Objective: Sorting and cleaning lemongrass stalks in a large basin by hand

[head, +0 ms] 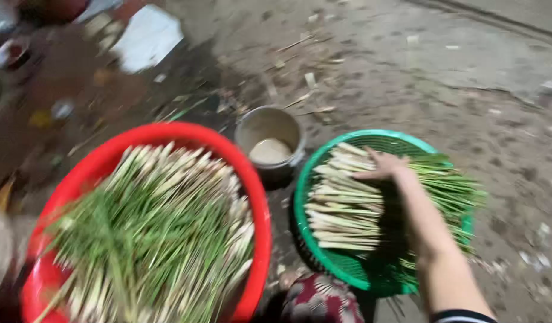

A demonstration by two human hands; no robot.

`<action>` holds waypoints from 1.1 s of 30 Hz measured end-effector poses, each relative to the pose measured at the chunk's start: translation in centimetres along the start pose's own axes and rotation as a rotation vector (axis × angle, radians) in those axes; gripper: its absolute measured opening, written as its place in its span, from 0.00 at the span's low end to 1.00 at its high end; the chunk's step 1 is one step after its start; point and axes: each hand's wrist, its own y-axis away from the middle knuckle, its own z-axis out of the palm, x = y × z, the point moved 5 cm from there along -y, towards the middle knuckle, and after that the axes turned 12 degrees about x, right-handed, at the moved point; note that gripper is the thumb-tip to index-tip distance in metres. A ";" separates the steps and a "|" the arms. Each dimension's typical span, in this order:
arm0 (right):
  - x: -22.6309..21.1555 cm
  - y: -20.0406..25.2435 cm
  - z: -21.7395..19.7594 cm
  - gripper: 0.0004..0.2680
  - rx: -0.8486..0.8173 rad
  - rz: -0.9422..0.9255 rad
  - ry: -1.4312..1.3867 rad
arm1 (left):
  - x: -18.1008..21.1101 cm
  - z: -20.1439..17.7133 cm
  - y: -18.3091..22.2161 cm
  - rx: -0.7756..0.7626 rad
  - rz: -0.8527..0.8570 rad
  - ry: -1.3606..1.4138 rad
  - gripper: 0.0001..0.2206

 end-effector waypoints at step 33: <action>-60.1 33.8 9.7 0.23 -0.609 -0.549 -0.952 | 5.9 13.7 8.9 0.114 -0.388 -0.184 0.43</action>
